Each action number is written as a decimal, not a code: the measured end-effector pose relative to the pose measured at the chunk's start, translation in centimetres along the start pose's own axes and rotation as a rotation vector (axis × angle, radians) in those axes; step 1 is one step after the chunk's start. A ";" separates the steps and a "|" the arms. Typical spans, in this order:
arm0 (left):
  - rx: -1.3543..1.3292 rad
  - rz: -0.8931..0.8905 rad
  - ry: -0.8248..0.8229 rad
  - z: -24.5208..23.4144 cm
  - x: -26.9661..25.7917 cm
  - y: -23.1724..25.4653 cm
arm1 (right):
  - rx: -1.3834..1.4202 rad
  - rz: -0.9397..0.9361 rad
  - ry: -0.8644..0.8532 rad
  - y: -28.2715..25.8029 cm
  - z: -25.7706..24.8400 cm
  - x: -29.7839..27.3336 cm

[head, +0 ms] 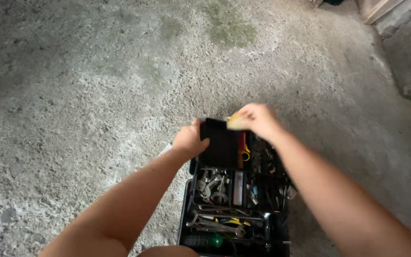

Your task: The person sits on the floor and organizes a black toolbox by removing small metal parts, wiping them with a cloth, and placing them back into compartments. The person repeatedly picks up, wipes, and repositions items within the toolbox.

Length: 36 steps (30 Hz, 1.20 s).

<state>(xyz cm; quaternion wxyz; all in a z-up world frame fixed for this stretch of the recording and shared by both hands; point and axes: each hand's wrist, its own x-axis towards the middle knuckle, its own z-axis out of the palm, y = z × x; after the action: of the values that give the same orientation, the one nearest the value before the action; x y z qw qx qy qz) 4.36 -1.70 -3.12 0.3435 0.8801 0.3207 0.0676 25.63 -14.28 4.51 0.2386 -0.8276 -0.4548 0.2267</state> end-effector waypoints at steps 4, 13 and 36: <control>-0.087 0.020 0.062 1.7 0.3 -0.6 | -0.511 0.076 0.059 -2.5 3.1 0.1; -0.128 0.030 0.121 3.0 0.5 -0.4 | -0.868 0.225 -0.179 -2.9 4.7 3.0; -0.204 -0.333 0.082 -1.3 1.1 -5.3 | 0.000 0.381 0.548 13.9 -15.3 -5.7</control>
<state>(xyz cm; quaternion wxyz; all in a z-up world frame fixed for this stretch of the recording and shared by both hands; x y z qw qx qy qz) 2.05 2.66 -5.63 0.4240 0.7721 0.4669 0.0777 40.94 -28.63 9.07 0.3053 -0.9279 -0.2108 0.0361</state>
